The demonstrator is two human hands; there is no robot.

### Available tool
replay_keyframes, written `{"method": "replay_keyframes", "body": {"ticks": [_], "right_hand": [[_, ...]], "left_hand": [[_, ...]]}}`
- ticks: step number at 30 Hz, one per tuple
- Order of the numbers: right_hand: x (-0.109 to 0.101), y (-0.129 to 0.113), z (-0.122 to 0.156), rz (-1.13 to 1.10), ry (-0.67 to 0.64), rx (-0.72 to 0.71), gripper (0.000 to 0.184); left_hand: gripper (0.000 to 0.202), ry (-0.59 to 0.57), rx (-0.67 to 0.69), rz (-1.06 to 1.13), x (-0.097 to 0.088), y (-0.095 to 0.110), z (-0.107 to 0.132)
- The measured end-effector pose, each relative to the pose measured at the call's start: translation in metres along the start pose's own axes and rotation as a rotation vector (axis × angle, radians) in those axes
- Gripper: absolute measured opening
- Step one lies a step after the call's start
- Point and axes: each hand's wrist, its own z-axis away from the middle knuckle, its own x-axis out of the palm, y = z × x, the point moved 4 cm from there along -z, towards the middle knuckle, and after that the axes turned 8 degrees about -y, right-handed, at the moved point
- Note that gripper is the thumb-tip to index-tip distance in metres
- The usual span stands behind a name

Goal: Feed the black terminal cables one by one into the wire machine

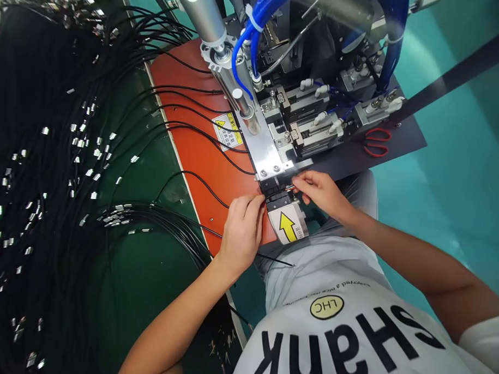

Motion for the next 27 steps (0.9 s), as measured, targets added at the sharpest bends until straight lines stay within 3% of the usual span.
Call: {"method": "replay_keyframes", "body": {"ticks": [8,20,27], "right_hand": [[0.009,-0.001,-0.004,-0.266,-0.067,0.127,0.036],[0.009,-0.002,-0.005,-0.244,-0.089,0.114,0.04],[-0.003,0.009,0.014,-0.262,-0.033,0.135,0.044]], "left_hand": [[0.065,-0.08,0.014,-0.224,0.011,-0.006,0.039],[0.057,-0.123,0.043,-0.254,-0.001,-0.015,0.029],[0.056,-0.107,0.024,-0.225,-0.001,-0.013,0.035]]}}
